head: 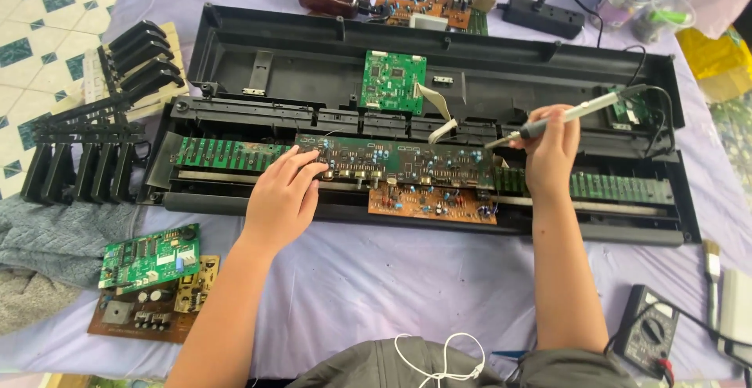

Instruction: The person uses a soldering iron to work on a circuit board inside a disassembled electronic device. They hold the board steady with one hand while applying the soldering iron to various components with the other hand.

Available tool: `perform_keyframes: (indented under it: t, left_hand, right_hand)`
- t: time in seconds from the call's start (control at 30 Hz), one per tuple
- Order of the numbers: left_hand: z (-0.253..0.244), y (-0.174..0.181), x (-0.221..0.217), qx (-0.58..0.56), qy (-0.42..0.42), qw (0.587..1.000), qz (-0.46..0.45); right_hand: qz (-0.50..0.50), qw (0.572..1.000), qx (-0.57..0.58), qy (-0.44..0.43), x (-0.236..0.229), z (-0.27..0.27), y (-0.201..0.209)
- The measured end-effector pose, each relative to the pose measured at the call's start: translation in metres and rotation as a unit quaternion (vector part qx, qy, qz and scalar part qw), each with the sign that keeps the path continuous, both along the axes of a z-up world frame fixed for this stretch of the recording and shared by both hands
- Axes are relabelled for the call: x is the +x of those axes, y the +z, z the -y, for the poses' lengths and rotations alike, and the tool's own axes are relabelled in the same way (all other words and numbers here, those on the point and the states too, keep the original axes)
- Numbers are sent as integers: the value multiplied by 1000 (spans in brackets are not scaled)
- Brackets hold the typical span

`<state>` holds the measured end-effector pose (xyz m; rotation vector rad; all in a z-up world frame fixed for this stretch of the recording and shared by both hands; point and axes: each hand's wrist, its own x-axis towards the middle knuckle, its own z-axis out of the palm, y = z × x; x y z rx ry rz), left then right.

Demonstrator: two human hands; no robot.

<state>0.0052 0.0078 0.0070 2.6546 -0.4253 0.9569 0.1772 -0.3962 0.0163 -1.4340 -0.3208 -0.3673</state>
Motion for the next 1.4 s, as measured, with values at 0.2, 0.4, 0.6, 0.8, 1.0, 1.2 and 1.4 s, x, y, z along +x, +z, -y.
perform_keyframes:
  t: [0.2, 0.4, 0.6, 0.8, 1.0, 1.2, 1.4]
  left_hand:
    - [28, 16, 4, 72, 110, 991, 5]
    - [117, 25, 51, 103, -63, 989, 85]
    - [115, 6, 115, 45, -39, 998, -26]
    - [77, 1, 151, 100, -100, 989, -45]
    - [69, 11, 153, 16, -174, 978, -113]
    - [68, 6, 159, -20, -213, 956, -201]
    - [69, 8, 160, -9, -212, 954, -210]
  right_hand:
    - [11, 999, 40, 3, -4, -7, 9]
    - [59, 997, 28, -28, 13, 10, -10]
    - [77, 994, 18, -74, 12, 4, -8]
    - [110, 989, -37, -87, 19, 8, -26]
    - [145, 978, -75, -132, 26, 10, -34]
    - [128, 969, -104, -183, 12, 2, -27]
    - [132, 970, -101, -177, 13, 1, -28]
